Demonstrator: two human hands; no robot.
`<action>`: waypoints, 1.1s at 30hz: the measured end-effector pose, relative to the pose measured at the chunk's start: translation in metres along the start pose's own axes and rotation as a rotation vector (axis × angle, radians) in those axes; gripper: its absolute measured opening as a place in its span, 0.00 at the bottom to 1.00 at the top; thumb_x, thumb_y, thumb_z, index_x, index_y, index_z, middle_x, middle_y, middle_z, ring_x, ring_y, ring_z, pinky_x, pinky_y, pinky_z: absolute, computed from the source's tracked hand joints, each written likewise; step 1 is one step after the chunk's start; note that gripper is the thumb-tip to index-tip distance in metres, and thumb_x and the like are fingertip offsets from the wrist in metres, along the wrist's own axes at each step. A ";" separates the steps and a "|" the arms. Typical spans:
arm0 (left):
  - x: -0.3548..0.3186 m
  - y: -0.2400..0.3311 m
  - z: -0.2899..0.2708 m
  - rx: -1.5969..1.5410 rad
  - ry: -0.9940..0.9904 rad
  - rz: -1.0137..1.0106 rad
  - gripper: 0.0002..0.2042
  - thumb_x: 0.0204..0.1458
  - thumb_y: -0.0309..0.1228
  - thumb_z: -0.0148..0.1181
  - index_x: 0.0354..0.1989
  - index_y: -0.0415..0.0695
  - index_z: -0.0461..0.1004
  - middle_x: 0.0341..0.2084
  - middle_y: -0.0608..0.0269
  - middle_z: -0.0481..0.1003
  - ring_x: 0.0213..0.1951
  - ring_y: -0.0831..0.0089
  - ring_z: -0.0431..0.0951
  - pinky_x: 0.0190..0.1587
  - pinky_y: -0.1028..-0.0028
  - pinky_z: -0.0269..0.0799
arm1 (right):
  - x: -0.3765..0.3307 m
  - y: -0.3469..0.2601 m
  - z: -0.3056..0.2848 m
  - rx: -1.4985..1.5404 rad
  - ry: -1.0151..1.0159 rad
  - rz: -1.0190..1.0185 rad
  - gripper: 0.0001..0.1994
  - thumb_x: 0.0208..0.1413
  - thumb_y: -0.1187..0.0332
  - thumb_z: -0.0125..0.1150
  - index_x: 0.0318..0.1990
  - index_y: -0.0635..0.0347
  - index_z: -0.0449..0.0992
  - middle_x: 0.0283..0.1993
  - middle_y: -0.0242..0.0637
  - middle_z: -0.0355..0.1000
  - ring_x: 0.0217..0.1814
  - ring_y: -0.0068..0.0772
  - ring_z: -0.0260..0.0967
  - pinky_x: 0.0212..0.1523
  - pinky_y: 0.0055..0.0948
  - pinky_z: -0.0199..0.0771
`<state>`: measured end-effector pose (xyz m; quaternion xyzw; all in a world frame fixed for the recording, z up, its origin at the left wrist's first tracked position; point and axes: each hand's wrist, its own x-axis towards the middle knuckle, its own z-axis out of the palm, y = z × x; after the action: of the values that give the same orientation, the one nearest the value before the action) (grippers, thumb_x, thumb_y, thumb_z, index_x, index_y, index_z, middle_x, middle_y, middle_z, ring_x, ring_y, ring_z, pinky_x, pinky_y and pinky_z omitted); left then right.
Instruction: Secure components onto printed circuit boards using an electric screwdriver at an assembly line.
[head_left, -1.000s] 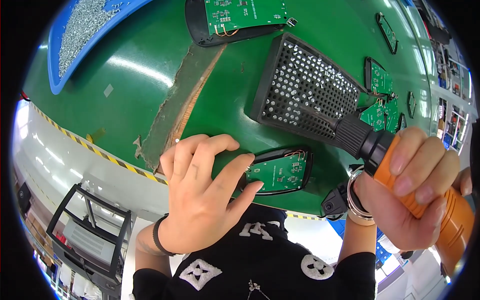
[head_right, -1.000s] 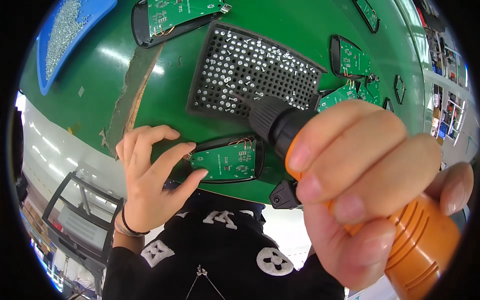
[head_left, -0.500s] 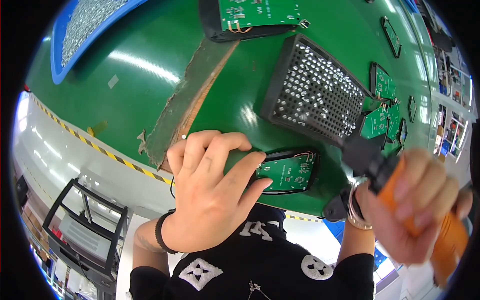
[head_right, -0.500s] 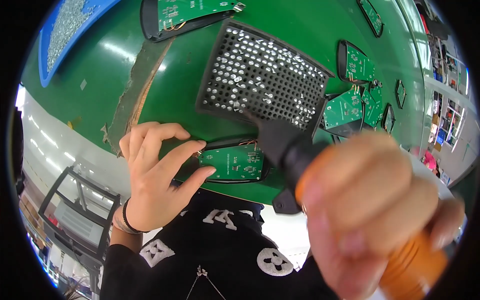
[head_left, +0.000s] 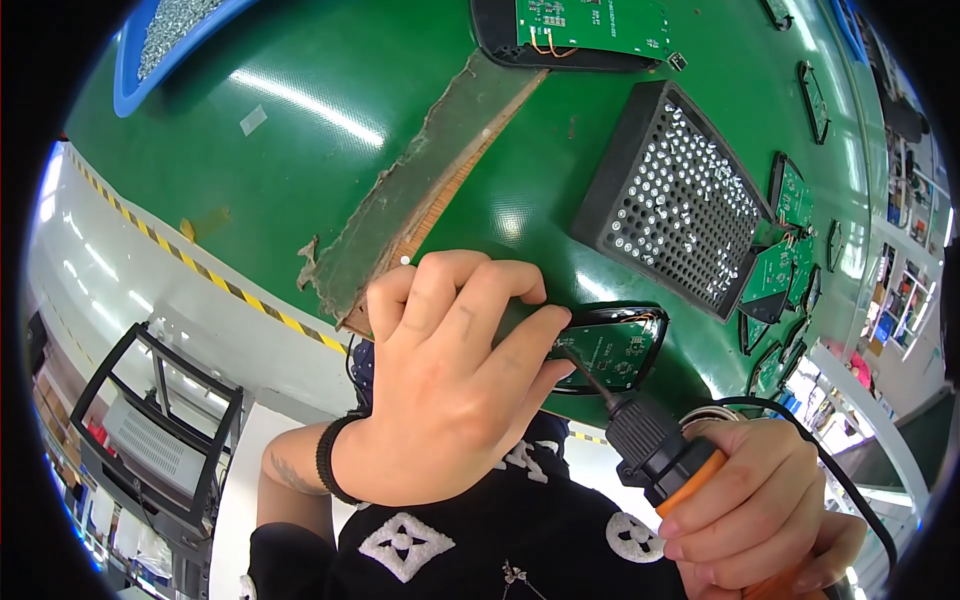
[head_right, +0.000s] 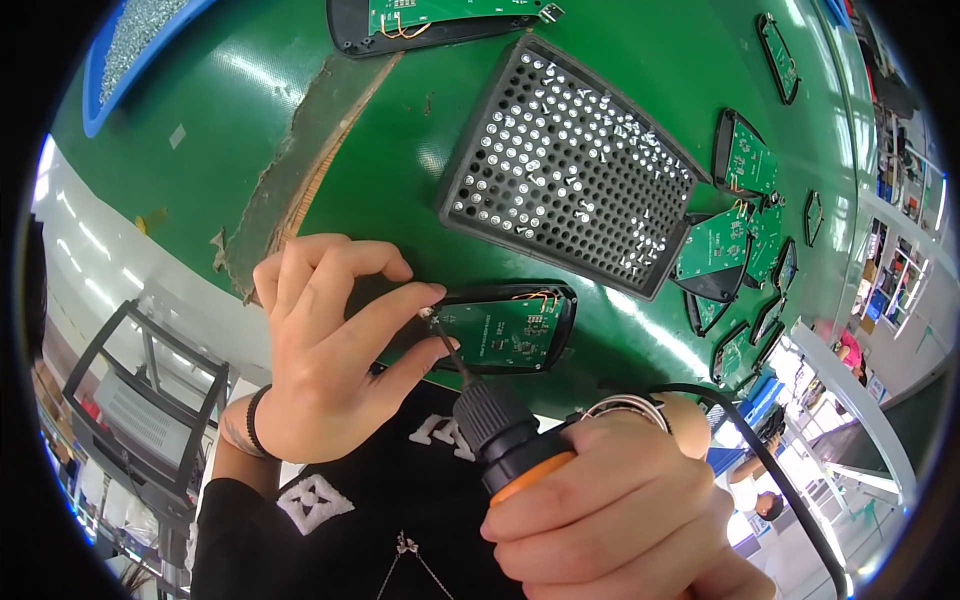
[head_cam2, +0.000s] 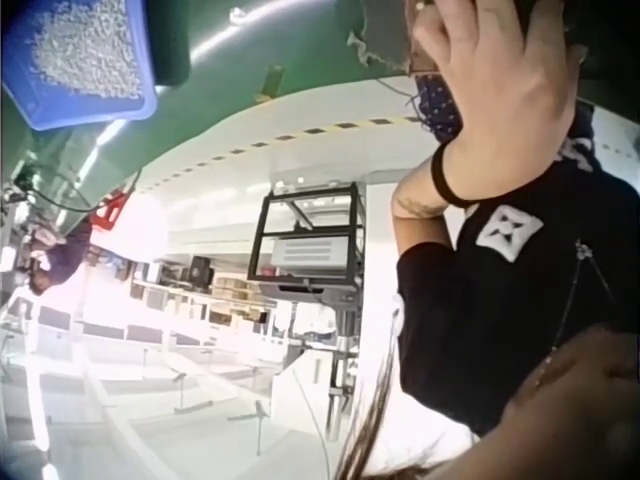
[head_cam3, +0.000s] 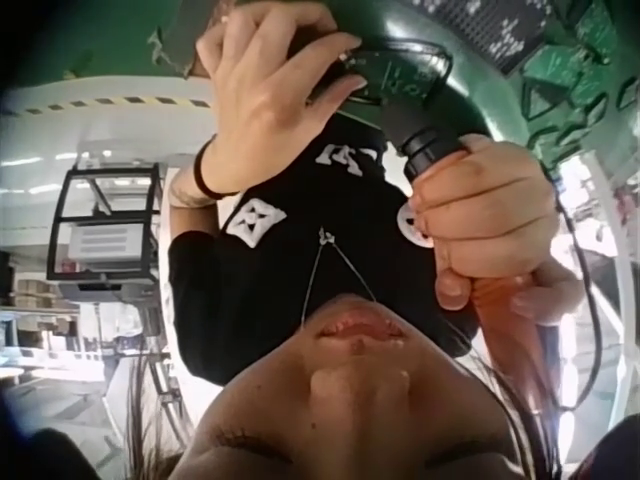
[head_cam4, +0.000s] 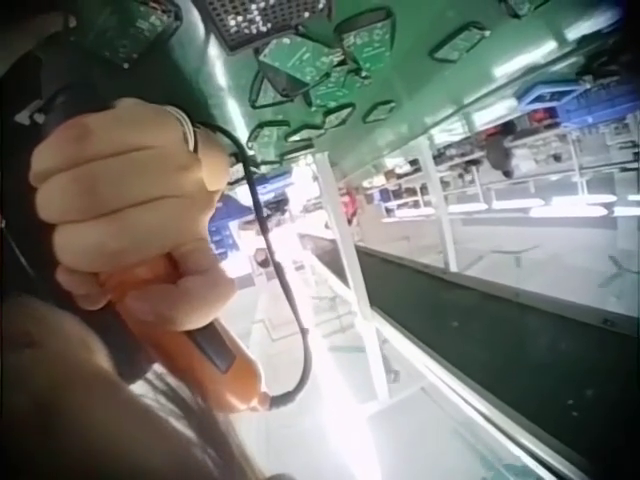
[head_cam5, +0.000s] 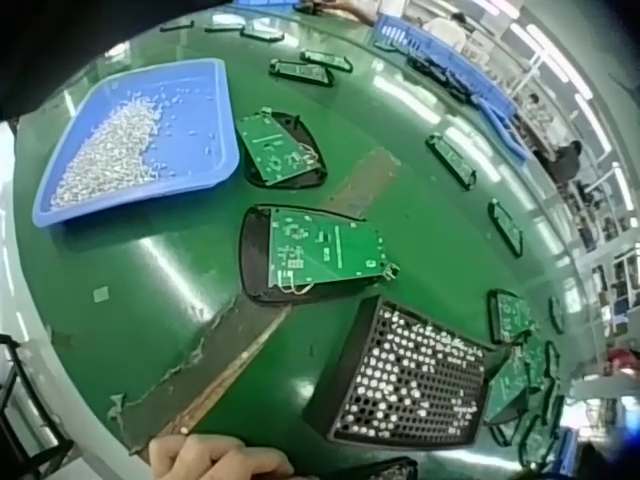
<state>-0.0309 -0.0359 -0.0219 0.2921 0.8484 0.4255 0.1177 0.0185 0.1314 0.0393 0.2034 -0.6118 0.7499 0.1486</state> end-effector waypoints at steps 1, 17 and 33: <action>0.000 0.000 0.000 0.007 0.004 0.007 0.19 0.24 0.29 0.69 0.32 0.46 0.77 0.35 0.66 0.69 0.38 0.65 0.65 0.41 0.66 0.52 | 0.000 0.000 0.000 0.001 0.000 0.003 0.24 0.48 0.77 0.58 0.52 0.57 0.55 0.18 0.34 0.66 0.12 0.29 0.64 0.11 0.25 0.72; -0.003 -0.006 0.000 -0.047 0.075 0.092 0.14 0.27 0.30 0.69 0.28 0.47 0.78 0.37 0.64 0.71 0.38 0.64 0.67 0.41 0.66 0.54 | 0.001 0.001 0.002 0.016 0.054 -0.065 0.26 0.47 0.73 0.62 0.52 0.59 0.57 0.18 0.31 0.65 0.12 0.25 0.62 0.11 0.23 0.70; -0.010 -0.008 -0.004 -0.064 0.117 0.068 0.10 0.28 0.24 0.67 0.23 0.46 0.76 0.35 0.62 0.72 0.37 0.63 0.68 0.41 0.65 0.57 | 0.000 0.000 0.007 0.023 0.084 -0.034 0.22 0.43 0.79 0.62 0.47 0.58 0.61 0.17 0.31 0.64 0.11 0.25 0.62 0.11 0.24 0.70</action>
<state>-0.0279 -0.0483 -0.0264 0.2915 0.8294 0.4725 0.0627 0.0187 0.1243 0.0403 0.1839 -0.5930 0.7619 0.1844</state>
